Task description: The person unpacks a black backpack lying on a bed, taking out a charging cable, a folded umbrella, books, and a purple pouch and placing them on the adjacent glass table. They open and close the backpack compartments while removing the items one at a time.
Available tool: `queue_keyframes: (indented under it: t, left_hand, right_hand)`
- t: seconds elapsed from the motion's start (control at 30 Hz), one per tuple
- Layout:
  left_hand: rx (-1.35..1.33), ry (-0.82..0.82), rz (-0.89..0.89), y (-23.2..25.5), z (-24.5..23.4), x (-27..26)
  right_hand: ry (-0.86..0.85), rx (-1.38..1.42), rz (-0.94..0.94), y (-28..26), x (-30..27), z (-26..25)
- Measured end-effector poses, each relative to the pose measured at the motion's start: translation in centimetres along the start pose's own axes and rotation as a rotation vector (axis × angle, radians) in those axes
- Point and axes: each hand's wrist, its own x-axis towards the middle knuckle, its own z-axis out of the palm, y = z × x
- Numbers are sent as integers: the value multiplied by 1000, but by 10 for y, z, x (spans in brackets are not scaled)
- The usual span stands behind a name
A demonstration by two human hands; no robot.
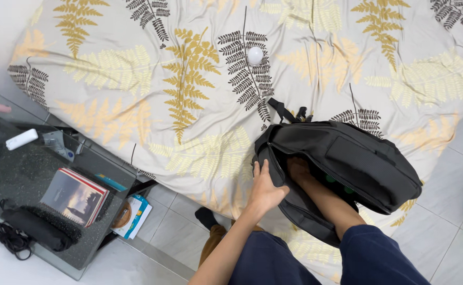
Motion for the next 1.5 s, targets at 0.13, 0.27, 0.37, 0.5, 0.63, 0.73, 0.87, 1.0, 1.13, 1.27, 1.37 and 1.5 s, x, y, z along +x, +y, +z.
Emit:
queue_keyframes:
  t: [0.13,0.27,0.37,0.5,0.63,0.73,0.87,1.0,1.13,1.27,1.37,1.5]
  left_hand:
    - [-10,-36,-12,6,1,-1]
    - [12,-25,-20,3,10,6]
    - [33,19,4,-5,13,16]
    - [45,42,43,-16,17,29]
    - [34,44,32,-25,16,40]
    - [66,37,42,-30,17,49]
    - [-19,-47,145,-38,14,60]
    - [-76,-160,126,-33,5,59]
    - [-23,-217,170,-18,-7,35]
    - [-234,-243,458,-11,-29,9]
    - [-468,-247,627,-13,-46,-5]
    - [-691,-88,747,-19,-66,-26]
  right_hand:
    - [65,155,-28,2,-21,-9]
    - [77,156,-61,3,-64,-34]
    - [99,236,-44,-1,-98,-66]
    - [105,187,-117,6,-141,-106]
    - [309,312,-183,18,-187,-126]
    - [464,478,-208,26,-231,-139]
    - [600,500,-69,19,-288,-155]
    - [893,464,-55,1,-334,-177]
    - [1089,461,-110,-27,-363,-199]
    - [1229,491,-188,-54,-378,-229]
    - [1292,540,-263,-79,-385,-253]
    - [1289,577,-433,-121,-382,-275]
